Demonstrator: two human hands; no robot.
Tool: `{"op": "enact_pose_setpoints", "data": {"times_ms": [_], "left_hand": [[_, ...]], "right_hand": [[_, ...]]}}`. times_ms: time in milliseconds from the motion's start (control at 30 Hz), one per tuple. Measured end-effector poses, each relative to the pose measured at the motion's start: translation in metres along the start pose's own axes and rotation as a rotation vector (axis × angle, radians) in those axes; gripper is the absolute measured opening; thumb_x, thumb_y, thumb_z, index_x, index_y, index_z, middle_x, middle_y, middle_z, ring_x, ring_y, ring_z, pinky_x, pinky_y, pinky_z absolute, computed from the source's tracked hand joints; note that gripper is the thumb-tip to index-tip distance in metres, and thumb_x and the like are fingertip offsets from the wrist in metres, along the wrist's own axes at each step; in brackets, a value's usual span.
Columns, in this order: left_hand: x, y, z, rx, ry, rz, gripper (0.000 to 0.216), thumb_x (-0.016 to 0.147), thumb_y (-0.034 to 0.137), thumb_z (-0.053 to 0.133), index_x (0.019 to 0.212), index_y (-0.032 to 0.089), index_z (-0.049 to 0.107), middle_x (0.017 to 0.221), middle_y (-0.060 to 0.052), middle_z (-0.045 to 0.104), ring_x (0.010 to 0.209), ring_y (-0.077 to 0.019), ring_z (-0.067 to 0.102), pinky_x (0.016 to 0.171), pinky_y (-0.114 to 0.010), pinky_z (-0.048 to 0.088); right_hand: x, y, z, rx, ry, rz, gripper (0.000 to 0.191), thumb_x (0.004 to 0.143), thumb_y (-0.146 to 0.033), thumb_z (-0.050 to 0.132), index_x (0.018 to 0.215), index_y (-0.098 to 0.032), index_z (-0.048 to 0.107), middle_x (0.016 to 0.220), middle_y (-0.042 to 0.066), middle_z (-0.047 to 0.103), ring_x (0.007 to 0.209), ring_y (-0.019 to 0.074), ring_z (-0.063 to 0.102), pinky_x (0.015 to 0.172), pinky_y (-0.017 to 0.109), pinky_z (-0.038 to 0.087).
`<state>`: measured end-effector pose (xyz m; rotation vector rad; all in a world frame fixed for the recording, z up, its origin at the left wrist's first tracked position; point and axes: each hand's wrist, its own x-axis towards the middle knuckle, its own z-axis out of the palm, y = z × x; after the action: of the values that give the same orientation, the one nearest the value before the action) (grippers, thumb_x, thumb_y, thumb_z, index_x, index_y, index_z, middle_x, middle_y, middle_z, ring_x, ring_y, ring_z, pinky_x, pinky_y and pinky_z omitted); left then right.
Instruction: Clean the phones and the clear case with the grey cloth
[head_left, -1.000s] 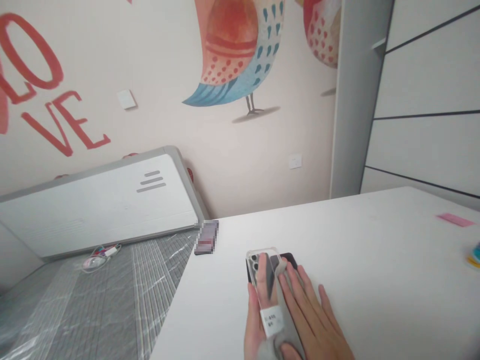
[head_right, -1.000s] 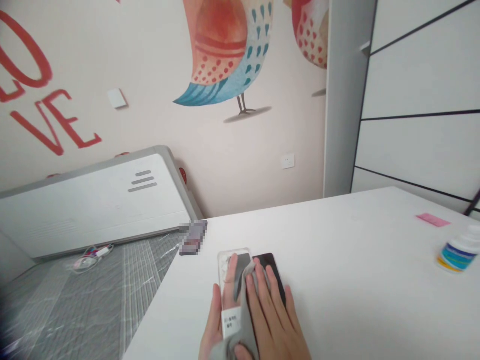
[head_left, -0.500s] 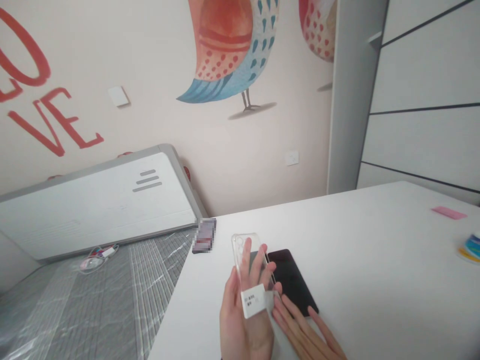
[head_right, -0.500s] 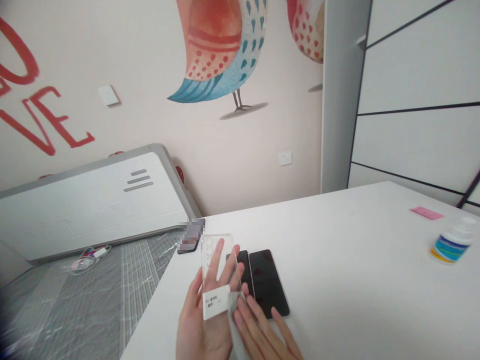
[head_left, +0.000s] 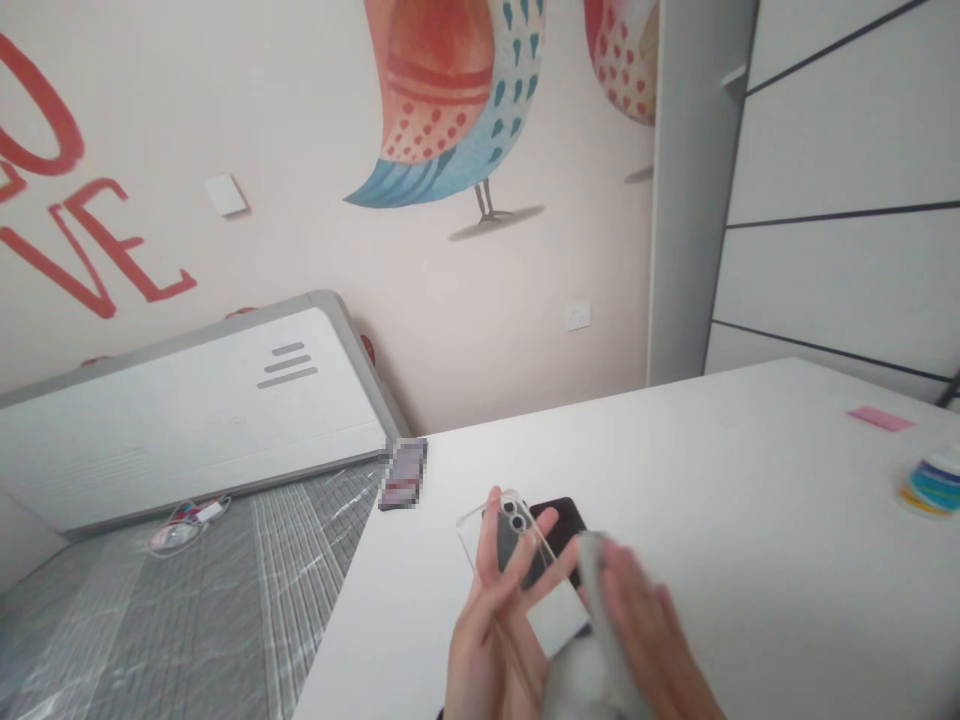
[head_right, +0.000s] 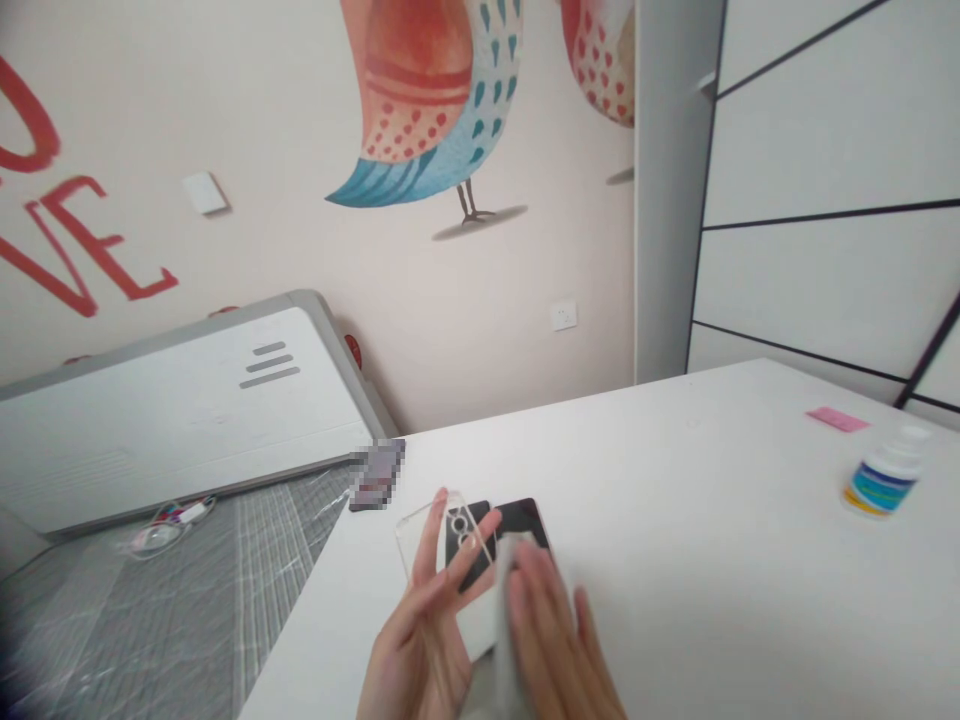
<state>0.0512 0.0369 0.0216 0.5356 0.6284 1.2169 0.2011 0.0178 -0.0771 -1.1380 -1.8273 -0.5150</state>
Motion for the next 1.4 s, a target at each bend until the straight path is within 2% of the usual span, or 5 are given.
{"op": "enact_pose_setpoints", "data": {"times_ms": [300,467,900,1200,1400], "left_hand": [[0.000,-0.043,-0.014,-0.016,-0.160,-0.070,0.097,0.083,0.078,0.060,0.163,0.034,0.026,0.163,-0.008,0.043,0.155,-0.0353,0.033,0.127,-0.050,0.022],[-0.001,-0.006,-0.007,-0.013,-0.136,-0.049,0.077,0.097,0.067,0.048,0.162,0.044,0.016,0.160,-0.007,0.048,0.150,-0.0319,0.043,0.124,-0.054,0.029],[0.001,-0.002,0.003,-0.140,-0.091,-0.156,0.082,0.097,0.064,0.053,0.164,0.040,0.014,0.150,-0.015,0.058,0.135,-0.0330,0.059,0.111,-0.053,0.043],[-0.014,-0.032,0.029,-0.222,-0.049,-0.283,0.066,0.105,0.061,0.027,0.164,0.033,0.024,0.141,-0.013,0.064,0.129,-0.0298,0.064,0.120,-0.051,0.034],[-0.002,0.001,0.032,-0.006,0.076,-0.145,0.060,0.104,0.061,0.035,0.160,0.040,0.031,0.147,-0.014,0.060,0.137,-0.0321,0.057,0.118,-0.058,0.032]], "right_hand": [[0.022,-0.029,0.020,-0.161,-0.058,-0.110,0.063,0.095,-0.014,0.043,0.157,-0.003,0.039,0.161,0.015,0.043,0.158,0.0320,0.018,0.123,0.057,0.035],[0.007,-0.023,0.018,-0.145,0.015,-0.349,0.053,0.096,-0.010,0.046,0.147,-0.017,0.057,0.154,0.005,0.055,0.157,0.0257,0.026,0.124,0.047,0.038],[0.001,-0.001,-0.017,0.027,-0.151,-0.411,0.054,0.098,-0.009,0.040,0.148,-0.022,0.055,0.154,0.000,0.056,0.154,0.0200,0.033,0.126,0.041,0.033],[0.051,-0.024,-0.062,0.095,-0.472,-0.078,0.088,0.099,-0.068,0.044,0.153,0.001,0.042,0.160,0.021,0.044,0.150,0.0344,0.037,0.120,0.053,0.032],[0.025,-0.022,-0.072,0.103,-0.420,-0.197,0.050,0.108,-0.040,0.043,0.140,-0.006,0.060,0.146,0.010,0.063,0.142,0.0241,0.049,0.130,0.042,0.008]]}}
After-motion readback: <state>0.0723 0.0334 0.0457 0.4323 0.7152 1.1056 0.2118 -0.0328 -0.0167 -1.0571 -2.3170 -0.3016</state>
